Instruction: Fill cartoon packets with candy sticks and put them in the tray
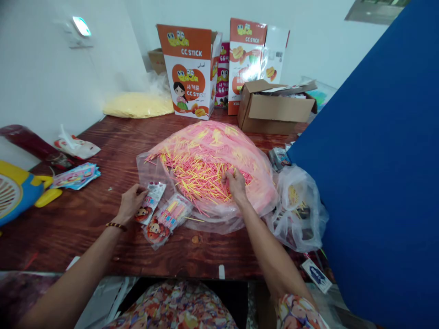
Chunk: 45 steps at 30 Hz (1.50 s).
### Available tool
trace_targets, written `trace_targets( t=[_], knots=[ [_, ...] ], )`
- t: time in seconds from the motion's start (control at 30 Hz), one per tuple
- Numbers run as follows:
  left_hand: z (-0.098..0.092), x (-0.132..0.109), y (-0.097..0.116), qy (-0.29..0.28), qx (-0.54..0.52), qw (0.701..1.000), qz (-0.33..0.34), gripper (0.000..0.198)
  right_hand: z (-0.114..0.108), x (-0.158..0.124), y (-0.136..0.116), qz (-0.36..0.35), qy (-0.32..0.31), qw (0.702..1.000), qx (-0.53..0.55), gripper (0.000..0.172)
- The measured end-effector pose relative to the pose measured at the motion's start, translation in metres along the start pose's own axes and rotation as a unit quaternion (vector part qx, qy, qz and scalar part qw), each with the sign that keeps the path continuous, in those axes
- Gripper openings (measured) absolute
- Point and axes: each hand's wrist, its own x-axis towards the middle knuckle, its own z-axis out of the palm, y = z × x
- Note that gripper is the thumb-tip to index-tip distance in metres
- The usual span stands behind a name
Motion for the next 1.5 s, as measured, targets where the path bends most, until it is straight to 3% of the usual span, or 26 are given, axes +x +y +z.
trace_targets(
  t=[0.1, 0.2, 0.3, 0.4, 0.57, 0.7, 0.83, 0.97, 1.1, 1.17, 1.27, 1.4, 1.5],
  knots=[
    [-0.004, 0.0, -0.001, 0.011, -0.016, 1.0, 0.003, 0.025, 0.009, -0.024, -0.01, -0.027, -0.04, 0.993, 0.106, 0.023],
    [-0.006, 0.001, -0.001, 0.013, -0.023, 1.0, -0.004, 0.029, 0.026, -0.066, -0.007, -0.055, -0.086, 0.988, 0.116, 0.021],
    [-0.005, 0.001, -0.001, 0.017, -0.016, 1.0, -0.006, 0.033, 0.042, -0.106, 0.012, -0.049, -0.135, 0.985, 0.101, 0.018],
    [-0.005, 0.0, -0.002, 0.02, -0.008, 1.0, 0.002, 0.035, 0.05, -0.128, 0.035, -0.029, -0.147, 0.987, 0.058, 0.018],
    [-0.011, 0.001, -0.002, 0.046, -0.033, 0.998, 0.032, 0.036, 0.044, -0.133, 0.043, -0.003, -0.161, 0.987, 0.024, 0.015],
    [-0.025, 0.004, 0.008, 0.044, -0.162, 0.985, -0.037, 0.034, 0.04, -0.135, 0.038, -0.043, -0.162, 0.986, -0.008, 0.013],
    [-0.043, 0.002, 0.037, 0.034, -0.32, 0.941, -0.103, 0.028, 0.043, -0.135, 0.042, -0.039, -0.179, 0.983, -0.022, 0.011],
    [-0.046, -0.019, 0.077, -0.019, -0.404, 0.91, -0.092, 0.03, 0.046, -0.123, 0.036, 0.04, -0.148, 0.982, 0.109, 0.016],
    [-0.03, -0.052, 0.111, -0.136, -0.389, 0.91, -0.042, 0.029, 0.038, -0.107, 0.02, 0.093, -0.152, 0.964, 0.199, 0.026],
    [-0.022, -0.065, 0.119, -0.172, -0.38, 0.908, -0.017, 0.029, 0.031, -0.102, 0.015, 0.075, -0.181, 0.971, 0.135, 0.023],
    [-0.017, -0.075, 0.117, -0.179, -0.386, 0.905, -0.028, 0.029, 0.027, -0.102, 0.018, -0.045, -0.238, 0.97, -0.013, 0.016],
    [-0.013, -0.075, 0.099, -0.189, -0.383, 0.903, -0.048, 0.029, 0.043, -0.113, 0.033, -0.212, -0.293, 0.913, -0.189, 0.025],
    [-0.003, -0.072, 0.086, -0.204, -0.359, 0.91, -0.028, 0.029, 0.063, -0.121, 0.037, -0.215, -0.314, 0.85, -0.363, 0.022]
  ],
)
